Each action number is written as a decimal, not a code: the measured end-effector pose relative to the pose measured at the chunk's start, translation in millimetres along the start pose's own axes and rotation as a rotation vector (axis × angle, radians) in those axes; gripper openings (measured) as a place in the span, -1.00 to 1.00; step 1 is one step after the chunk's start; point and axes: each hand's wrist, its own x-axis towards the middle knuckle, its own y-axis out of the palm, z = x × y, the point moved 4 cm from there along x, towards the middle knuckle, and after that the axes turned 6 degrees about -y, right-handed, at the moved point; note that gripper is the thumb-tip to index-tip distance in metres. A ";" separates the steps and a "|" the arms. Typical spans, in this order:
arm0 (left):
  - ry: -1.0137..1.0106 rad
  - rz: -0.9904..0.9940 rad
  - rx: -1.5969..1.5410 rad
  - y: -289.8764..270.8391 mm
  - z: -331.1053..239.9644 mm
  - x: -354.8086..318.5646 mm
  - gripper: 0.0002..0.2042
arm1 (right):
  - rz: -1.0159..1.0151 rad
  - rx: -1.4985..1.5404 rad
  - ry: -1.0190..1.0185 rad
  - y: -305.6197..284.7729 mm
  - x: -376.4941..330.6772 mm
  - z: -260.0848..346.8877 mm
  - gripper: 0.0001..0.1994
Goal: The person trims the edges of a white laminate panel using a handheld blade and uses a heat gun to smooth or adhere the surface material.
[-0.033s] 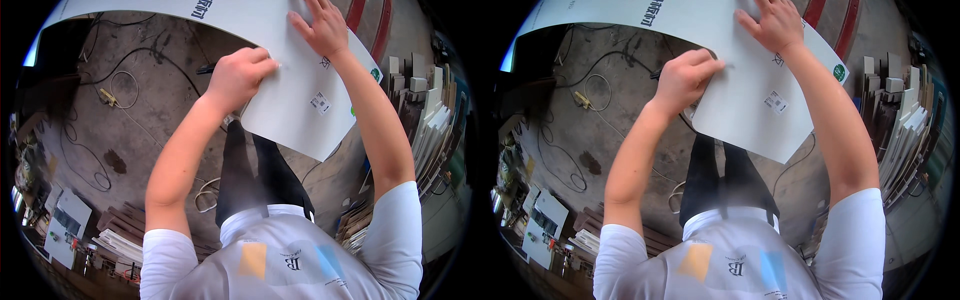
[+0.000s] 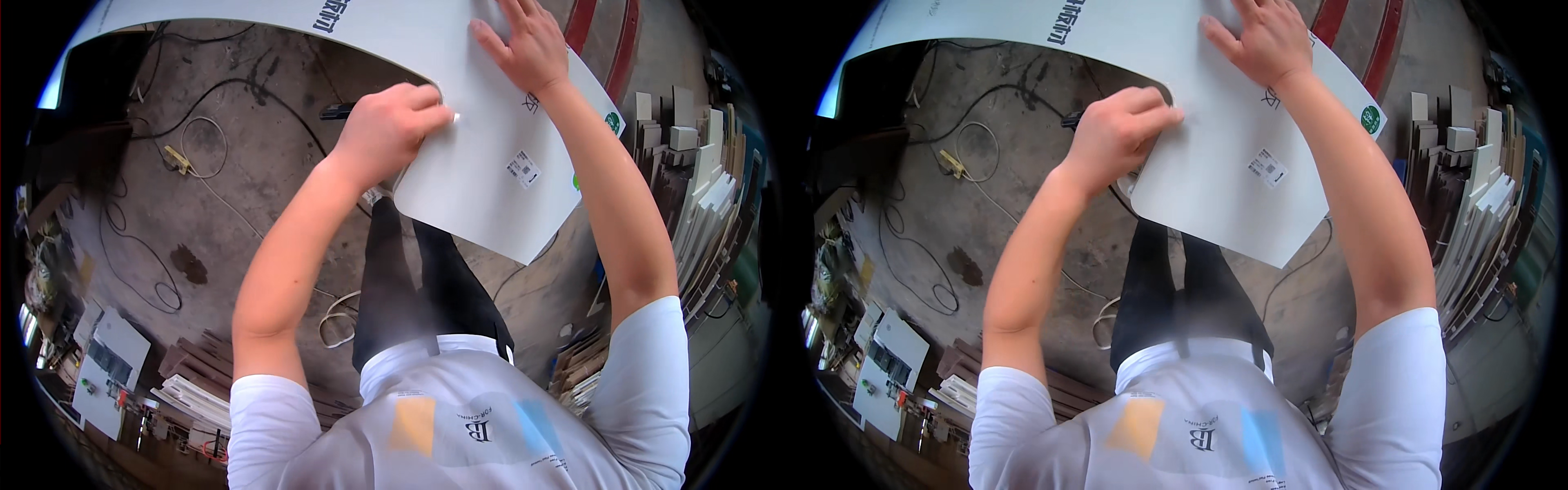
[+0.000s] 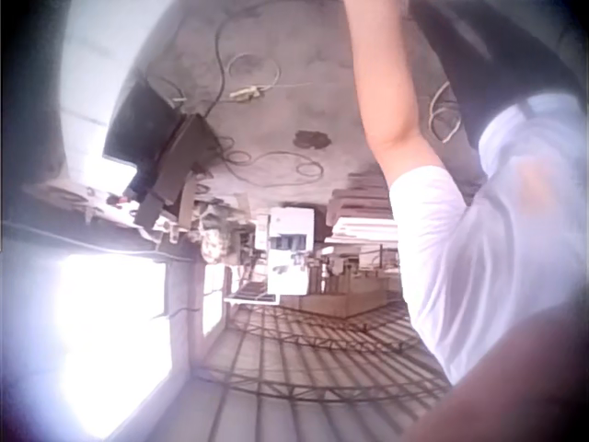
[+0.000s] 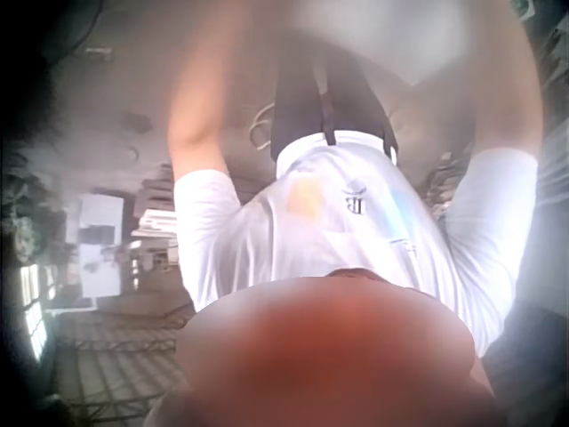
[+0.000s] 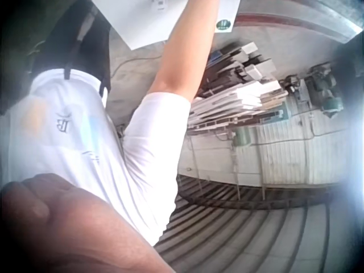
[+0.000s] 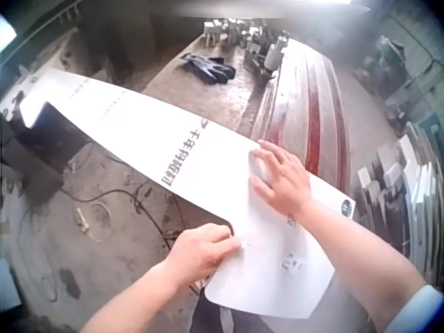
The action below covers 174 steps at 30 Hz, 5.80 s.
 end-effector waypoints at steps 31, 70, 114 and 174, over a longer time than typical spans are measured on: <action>0.050 0.078 -0.176 5.6 17.6 4.5 -0.72 | 0.063 -0.055 0.059 1.8 0.3 0.4 -0.40; -0.487 -0.294 -0.311 -4.1 -13.1 -123.9 -0.72 | -0.088 -0.008 -0.162 26.8 13.9 -32.1 -0.41; -0.698 -0.474 0.018 194.9 -227.0 -176.5 -0.72 | 0.122 -0.073 -0.020 9.2 13.8 -1.1 -0.38; -0.724 -0.975 0.028 78.8 -85.1 -181.1 -0.79 | 0.126 -0.048 -0.019 8.0 10.3 9.7 -0.43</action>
